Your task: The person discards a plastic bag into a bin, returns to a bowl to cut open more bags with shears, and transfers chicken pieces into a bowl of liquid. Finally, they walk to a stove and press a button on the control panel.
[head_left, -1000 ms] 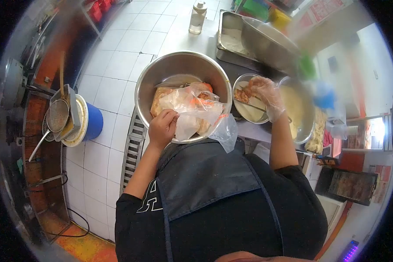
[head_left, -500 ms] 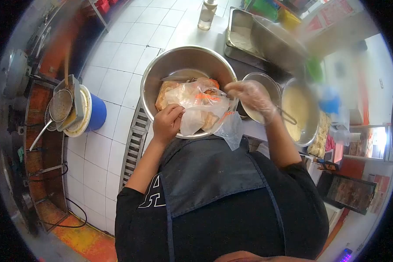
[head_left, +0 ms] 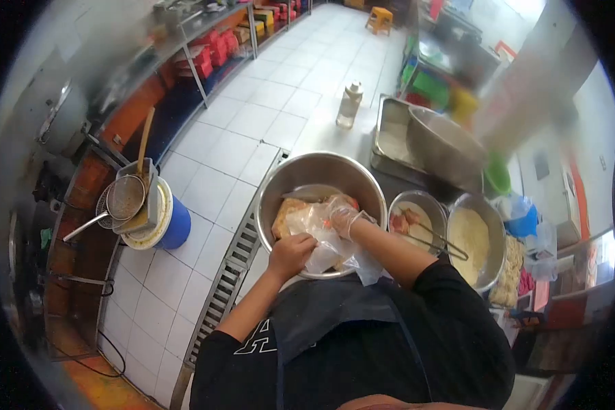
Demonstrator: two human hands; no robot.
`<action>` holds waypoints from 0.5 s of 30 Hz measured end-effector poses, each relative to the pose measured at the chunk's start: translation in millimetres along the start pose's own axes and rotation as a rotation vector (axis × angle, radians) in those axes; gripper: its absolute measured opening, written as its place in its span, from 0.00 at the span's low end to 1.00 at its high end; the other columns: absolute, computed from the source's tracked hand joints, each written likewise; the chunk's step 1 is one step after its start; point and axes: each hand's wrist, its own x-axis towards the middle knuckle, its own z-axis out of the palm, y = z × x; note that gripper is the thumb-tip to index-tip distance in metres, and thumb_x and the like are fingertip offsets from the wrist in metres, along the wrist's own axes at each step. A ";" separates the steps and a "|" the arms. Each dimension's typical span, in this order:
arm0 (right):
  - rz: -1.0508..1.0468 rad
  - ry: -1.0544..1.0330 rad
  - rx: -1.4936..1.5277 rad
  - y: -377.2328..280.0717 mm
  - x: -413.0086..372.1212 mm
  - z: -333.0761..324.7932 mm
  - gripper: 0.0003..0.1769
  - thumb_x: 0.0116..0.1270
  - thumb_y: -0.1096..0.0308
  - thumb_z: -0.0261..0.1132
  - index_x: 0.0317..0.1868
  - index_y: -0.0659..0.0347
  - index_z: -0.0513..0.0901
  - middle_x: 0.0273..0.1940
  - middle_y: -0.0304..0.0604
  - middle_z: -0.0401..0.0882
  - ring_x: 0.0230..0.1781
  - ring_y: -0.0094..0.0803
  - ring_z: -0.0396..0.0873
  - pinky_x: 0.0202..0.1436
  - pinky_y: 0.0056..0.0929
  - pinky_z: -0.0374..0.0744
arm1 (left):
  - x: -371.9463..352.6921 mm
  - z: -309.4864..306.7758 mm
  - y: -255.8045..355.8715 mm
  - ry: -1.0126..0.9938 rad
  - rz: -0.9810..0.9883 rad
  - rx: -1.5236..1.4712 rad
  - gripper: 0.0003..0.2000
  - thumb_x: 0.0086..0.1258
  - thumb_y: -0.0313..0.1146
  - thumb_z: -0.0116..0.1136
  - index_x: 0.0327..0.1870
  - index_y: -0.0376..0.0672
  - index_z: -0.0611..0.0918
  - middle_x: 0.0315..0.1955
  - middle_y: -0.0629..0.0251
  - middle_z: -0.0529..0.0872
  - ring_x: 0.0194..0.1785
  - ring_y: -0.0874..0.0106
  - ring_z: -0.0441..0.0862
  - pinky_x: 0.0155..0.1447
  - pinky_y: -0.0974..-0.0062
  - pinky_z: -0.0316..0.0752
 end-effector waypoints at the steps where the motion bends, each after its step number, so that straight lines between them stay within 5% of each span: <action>1: 0.055 -0.141 -0.025 -3.4 -0.1 -10.0 0.15 0.66 0.60 0.66 0.50 0.52 0.89 0.50 0.46 0.88 0.50 0.40 0.86 0.51 0.40 0.82 | 2.0 -2.7 2.6 -0.005 -0.003 -0.003 0.03 0.64 0.29 0.63 0.37 0.45 0.84 0.34 0.65 0.85 0.37 0.60 0.86 0.39 0.63 0.79; 5: -0.105 -0.099 -0.072 16.5 -4.5 -5.5 0.16 0.67 0.57 0.64 0.51 0.51 0.89 0.53 0.47 0.87 0.54 0.41 0.86 0.55 0.41 0.82 | 0.4 -2.9 1.2 -0.044 -0.044 -0.038 0.04 0.66 0.31 0.62 0.39 0.44 0.84 0.38 0.64 0.86 0.40 0.57 0.86 0.42 0.61 0.80; 8: -0.073 -0.235 -0.112 25.9 6.5 4.0 0.27 0.63 0.45 0.68 0.58 0.50 0.86 0.58 0.46 0.85 0.61 0.40 0.81 0.65 0.37 0.76 | -4.5 0.3 -0.3 -0.010 -0.073 -0.056 0.05 0.67 0.33 0.62 0.40 0.45 0.84 0.36 0.64 0.85 0.39 0.57 0.86 0.43 0.61 0.80; 11: -0.203 -0.355 -0.348 30.4 12.1 15.5 0.26 0.64 0.51 0.67 0.60 0.49 0.84 0.62 0.45 0.82 0.65 0.37 0.79 0.68 0.35 0.74 | -7.1 2.3 -4.5 0.032 -0.063 -0.020 0.05 0.67 0.33 0.61 0.39 0.45 0.84 0.35 0.65 0.85 0.39 0.59 0.86 0.42 0.62 0.80; 15: -0.408 -0.347 -0.311 33.7 2.3 -8.9 0.25 0.58 0.55 0.70 0.56 0.50 0.86 0.56 0.46 0.85 0.60 0.38 0.81 0.64 0.34 0.77 | -10.6 4.2 -7.2 0.052 -0.056 -0.013 0.05 0.67 0.34 0.61 0.39 0.45 0.83 0.35 0.64 0.85 0.39 0.60 0.86 0.42 0.61 0.80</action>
